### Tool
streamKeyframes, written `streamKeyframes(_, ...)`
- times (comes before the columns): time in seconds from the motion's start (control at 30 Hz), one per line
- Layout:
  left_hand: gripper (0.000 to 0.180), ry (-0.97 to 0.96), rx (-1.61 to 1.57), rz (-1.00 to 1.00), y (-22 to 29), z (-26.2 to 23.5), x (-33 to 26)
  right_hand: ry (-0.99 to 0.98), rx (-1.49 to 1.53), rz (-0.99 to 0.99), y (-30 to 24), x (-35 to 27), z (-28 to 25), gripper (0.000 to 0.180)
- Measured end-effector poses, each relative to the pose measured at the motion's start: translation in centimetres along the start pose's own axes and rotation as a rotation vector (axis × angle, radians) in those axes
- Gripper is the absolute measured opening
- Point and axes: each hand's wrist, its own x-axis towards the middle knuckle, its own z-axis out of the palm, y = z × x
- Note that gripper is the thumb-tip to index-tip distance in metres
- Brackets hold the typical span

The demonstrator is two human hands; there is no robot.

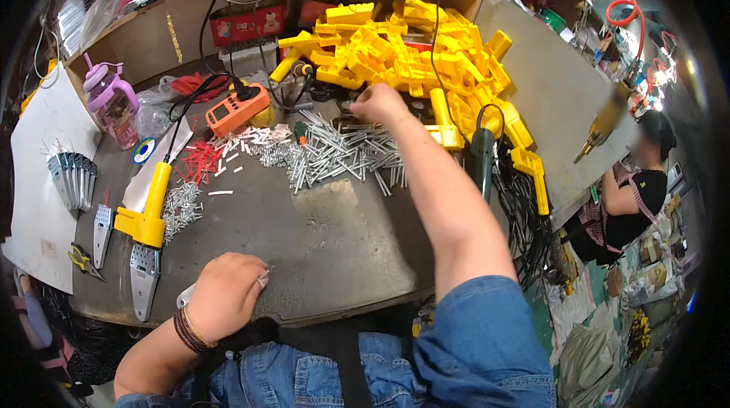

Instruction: Assembling yellow plastic hand tools by inserting components, soldering wires, and securing them with screws.

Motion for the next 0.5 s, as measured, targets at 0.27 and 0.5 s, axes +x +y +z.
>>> streamKeyframes(0.27, 0.010, 0.040, -0.256, -0.061, -0.5, 1.9, 2.8, -0.543, 0.613, -0.513, -6.4, -22.1, 4.0, 0.019)
streamKeyframes(0.5, 0.049, 0.093, -0.174, -0.005, 0.7, -0.4, 1.5, -0.158, 0.197, -0.695, -7.9, -26.4, 7.5, 0.029)
